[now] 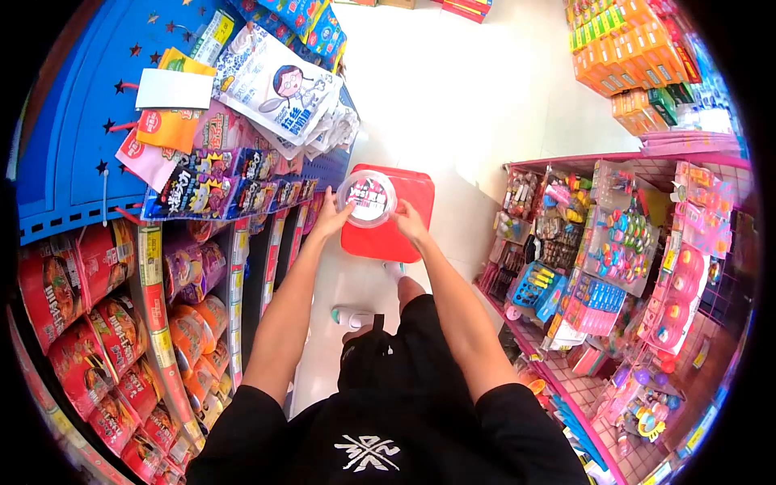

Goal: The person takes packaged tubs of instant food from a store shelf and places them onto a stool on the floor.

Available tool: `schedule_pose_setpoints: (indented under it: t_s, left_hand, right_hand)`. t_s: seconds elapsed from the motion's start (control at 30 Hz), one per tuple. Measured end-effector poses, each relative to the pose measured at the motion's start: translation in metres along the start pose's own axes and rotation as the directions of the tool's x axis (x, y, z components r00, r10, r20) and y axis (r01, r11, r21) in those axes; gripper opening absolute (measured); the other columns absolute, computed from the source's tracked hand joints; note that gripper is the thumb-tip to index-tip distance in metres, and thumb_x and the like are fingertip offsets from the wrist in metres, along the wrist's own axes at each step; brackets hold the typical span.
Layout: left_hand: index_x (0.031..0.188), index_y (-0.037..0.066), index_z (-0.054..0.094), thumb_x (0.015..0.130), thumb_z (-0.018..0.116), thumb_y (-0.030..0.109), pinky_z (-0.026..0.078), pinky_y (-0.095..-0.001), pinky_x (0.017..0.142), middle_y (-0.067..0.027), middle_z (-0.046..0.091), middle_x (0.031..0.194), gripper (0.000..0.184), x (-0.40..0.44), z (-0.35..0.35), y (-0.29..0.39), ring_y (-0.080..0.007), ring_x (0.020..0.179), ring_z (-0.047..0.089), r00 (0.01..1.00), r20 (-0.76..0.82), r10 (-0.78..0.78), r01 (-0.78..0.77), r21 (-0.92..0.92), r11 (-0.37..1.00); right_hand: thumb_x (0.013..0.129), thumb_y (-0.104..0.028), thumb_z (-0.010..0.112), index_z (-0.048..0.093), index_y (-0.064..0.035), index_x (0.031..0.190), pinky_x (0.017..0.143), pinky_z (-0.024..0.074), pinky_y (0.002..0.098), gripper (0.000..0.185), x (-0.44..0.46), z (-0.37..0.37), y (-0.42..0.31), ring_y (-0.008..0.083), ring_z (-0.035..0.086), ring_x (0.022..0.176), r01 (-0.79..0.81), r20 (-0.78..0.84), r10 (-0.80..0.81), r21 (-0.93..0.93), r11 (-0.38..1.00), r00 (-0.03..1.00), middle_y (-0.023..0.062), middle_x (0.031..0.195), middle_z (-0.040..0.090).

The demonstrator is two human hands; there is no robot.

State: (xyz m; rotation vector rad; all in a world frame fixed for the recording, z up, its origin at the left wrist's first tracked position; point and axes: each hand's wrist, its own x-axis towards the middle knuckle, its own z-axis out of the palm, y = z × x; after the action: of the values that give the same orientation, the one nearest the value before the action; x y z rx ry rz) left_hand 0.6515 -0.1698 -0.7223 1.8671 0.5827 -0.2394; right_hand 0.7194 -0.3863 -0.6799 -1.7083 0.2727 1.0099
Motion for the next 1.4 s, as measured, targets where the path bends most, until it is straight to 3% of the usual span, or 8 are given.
schedule_pose_setpoints:
  t_s: [0.2, 0.33, 0.4, 0.47, 0.53, 0.87, 1.17, 1.4]
  left_hand:
    - [0.13, -0.001, 0.039, 0.082, 0.068, 0.025, 0.042, -0.0334, 0.093, -0.018, 0.051, 0.122, 0.061, -0.026, 0.002, 0.021, -0.0235, 0.112, 0.05, 0.992, -0.066, -0.107, 0.1, -0.099, 0.99]
    - [0.117, 0.002, 0.047, 0.083, 0.067, 0.028, 0.047, -0.0268, 0.07, -0.0071, 0.056, 0.099, 0.047, -0.089, 0.045, -0.02, -0.0147, 0.083, 0.055, 0.937, -0.294, -0.191, 0.066, -0.387, 0.92]
    - [0.115, 0.005, 0.047, 0.083, 0.067, 0.027, 0.045, -0.024, 0.061, -0.0028, 0.055, 0.091, 0.043, -0.136, 0.05, -0.019, -0.0097, 0.075, 0.052, 0.912, -0.405, -0.072, -0.061, -0.308, 0.95]
    - [0.115, 0.007, 0.047, 0.085, 0.066, 0.024, 0.044, -0.0225, 0.059, -0.002, 0.055, 0.089, 0.039, -0.18, 0.065, -0.065, -0.0075, 0.073, 0.051, 0.898, -0.409, -0.162, 0.063, -0.243, 0.968]
    - [0.118, -0.002, 0.045, 0.085, 0.064, 0.025, 0.044, -0.0345, 0.086, -0.0134, 0.056, 0.107, 0.047, -0.237, 0.051, -0.033, -0.0234, 0.102, 0.054, 0.87, -0.284, -0.402, 0.232, -0.483, 0.844]
    - [0.109, 0.004, 0.042, 0.091, 0.054, 0.007, 0.044, -0.0222, 0.063, -0.0042, 0.048, 0.09, 0.022, -0.413, -0.022, 0.025, -0.0094, 0.075, 0.051, 0.7, -0.644, -0.309, -0.176, -0.574, 0.8]
    - [0.108, 0.003, 0.044, 0.087, 0.056, 0.005, 0.041, -0.0299, 0.081, -0.0076, 0.046, 0.098, 0.023, -0.576, -0.12, 0.14, -0.0157, 0.091, 0.047, 0.204, -0.949, -0.242, -0.42, -0.308, 0.854]
    - [0.112, 0.002, 0.04, 0.087, 0.057, 0.015, 0.035, -0.0351, 0.092, -0.0119, 0.044, 0.107, 0.033, -0.686, -0.202, 0.176, -0.0215, 0.102, 0.045, -0.211, -0.908, 0.363, -0.137, 0.395, 0.908]
  right_hand:
    - [0.086, -0.015, 0.058, 0.041, -0.0019, 0.129, 0.084, 0.0455, 0.0345, 0.049, -0.004, 0.001, -0.001, 0.0215, 0.052, 0.103, 0.062, 0.079, -0.067, 0.066, 0.996, 0.995, 0.0115, 0.117, 0.052]
    - [0.083, -0.012, 0.061, 0.049, -0.0015, 0.116, 0.081, 0.0457, 0.0316, 0.036, -0.011, 0.006, 0.032, 0.0185, 0.054, 0.095, 0.314, -0.004, -0.321, -0.198, 0.928, 0.947, 0.0086, 0.104, 0.054]
    - [0.076, -0.013, 0.066, 0.054, -0.0009, 0.108, 0.077, 0.0449, 0.0333, 0.037, -0.034, 0.012, 0.04, 0.0212, 0.053, 0.089, 0.339, -0.022, -0.352, -0.215, 0.916, 0.936, 0.0136, 0.103, 0.054]
    - [0.074, -0.013, 0.068, 0.055, -0.0021, 0.11, 0.077, 0.0452, 0.0356, 0.039, -0.068, 0.019, 0.044, 0.0255, 0.053, 0.087, 0.432, 0.039, -0.443, -0.317, 0.845, 0.896, 0.0155, 0.098, 0.052]
    - [0.074, -0.014, 0.069, 0.055, -0.0019, 0.11, 0.077, 0.0444, 0.0365, 0.04, -0.105, 0.031, 0.051, 0.0263, 0.052, 0.085, 0.43, 0.081, -0.432, -0.362, 0.827, 0.898, 0.0159, 0.095, 0.051]
    - [0.074, -0.015, 0.075, 0.049, -0.0001, 0.119, 0.067, 0.0463, 0.0304, 0.054, -0.225, 0.128, -0.038, 0.0189, 0.053, 0.076, 0.69, 0.687, -0.372, -0.26, 0.676, 0.624, 0.0103, 0.09, 0.048]
    - [0.068, -0.017, 0.08, 0.047, -0.0012, 0.12, 0.069, 0.0466, 0.0313, 0.063, -0.398, 0.225, -0.137, 0.0255, 0.055, 0.08, 0.974, 0.783, -0.604, 0.222, 0.048, -0.149, 0.0124, 0.094, 0.051]
    - [0.064, -0.01, 0.081, 0.049, -0.0016, 0.117, 0.062, 0.0458, 0.0342, 0.062, -0.503, 0.304, -0.196, 0.0235, 0.053, 0.074, 0.64, 0.355, -0.667, 0.73, -0.24, -0.655, 0.0096, 0.093, 0.051]
